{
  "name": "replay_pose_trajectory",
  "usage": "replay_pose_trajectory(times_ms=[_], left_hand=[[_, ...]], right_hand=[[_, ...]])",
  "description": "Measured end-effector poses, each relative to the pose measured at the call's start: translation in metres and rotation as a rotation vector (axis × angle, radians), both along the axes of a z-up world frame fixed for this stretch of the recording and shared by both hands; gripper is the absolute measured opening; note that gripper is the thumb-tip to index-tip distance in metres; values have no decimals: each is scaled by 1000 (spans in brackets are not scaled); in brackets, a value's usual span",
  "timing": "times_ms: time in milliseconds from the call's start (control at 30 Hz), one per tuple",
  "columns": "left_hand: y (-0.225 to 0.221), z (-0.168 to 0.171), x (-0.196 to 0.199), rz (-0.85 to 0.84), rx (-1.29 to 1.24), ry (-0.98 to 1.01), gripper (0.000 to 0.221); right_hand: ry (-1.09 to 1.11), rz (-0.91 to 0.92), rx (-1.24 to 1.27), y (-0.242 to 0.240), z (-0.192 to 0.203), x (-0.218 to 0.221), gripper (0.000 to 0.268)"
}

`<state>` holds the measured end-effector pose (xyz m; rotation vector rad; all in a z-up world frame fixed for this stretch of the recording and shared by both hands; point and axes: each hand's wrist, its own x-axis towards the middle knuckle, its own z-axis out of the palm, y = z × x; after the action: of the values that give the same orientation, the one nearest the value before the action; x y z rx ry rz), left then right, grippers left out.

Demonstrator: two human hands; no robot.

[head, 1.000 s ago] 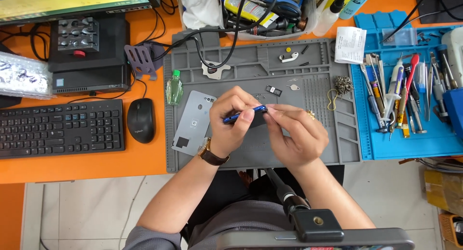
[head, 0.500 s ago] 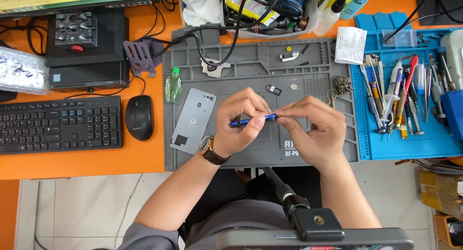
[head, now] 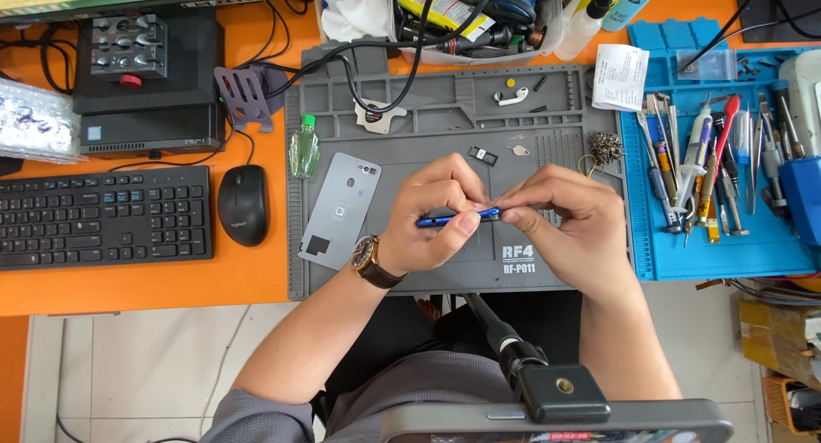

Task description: Using a SIM ejector tool and a prying tool to remove the SIM card tray from a mobile phone.

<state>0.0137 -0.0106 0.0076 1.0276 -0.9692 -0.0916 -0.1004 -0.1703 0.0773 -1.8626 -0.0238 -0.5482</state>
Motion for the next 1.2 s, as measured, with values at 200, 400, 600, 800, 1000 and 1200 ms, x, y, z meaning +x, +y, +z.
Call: replay_pose_trajectory(times_ms=[200,400,600,800,1000,1200], left_hand=[[3,8,-2,48,35,-53,15],[3,6,-6,114,88,-9,17],[-1,13,-13,114,62,-1,12],[6,7,2,214,82,-7,13],[0,5,-4,136,59,-14,11],[2,5,-4,132,86,3,11]], right_hand=[[-57,-59,-32,0,-9,-1,4],[-214,-191,-108,-4,-47,-10,5],[-548,-441,-384,0,-92,-13,21],[-467,-475,-225,9,-92,-12,27],[-274,13,603,-19,-81,-8,28],[-230,359,918,-25,-49,-10,23]])
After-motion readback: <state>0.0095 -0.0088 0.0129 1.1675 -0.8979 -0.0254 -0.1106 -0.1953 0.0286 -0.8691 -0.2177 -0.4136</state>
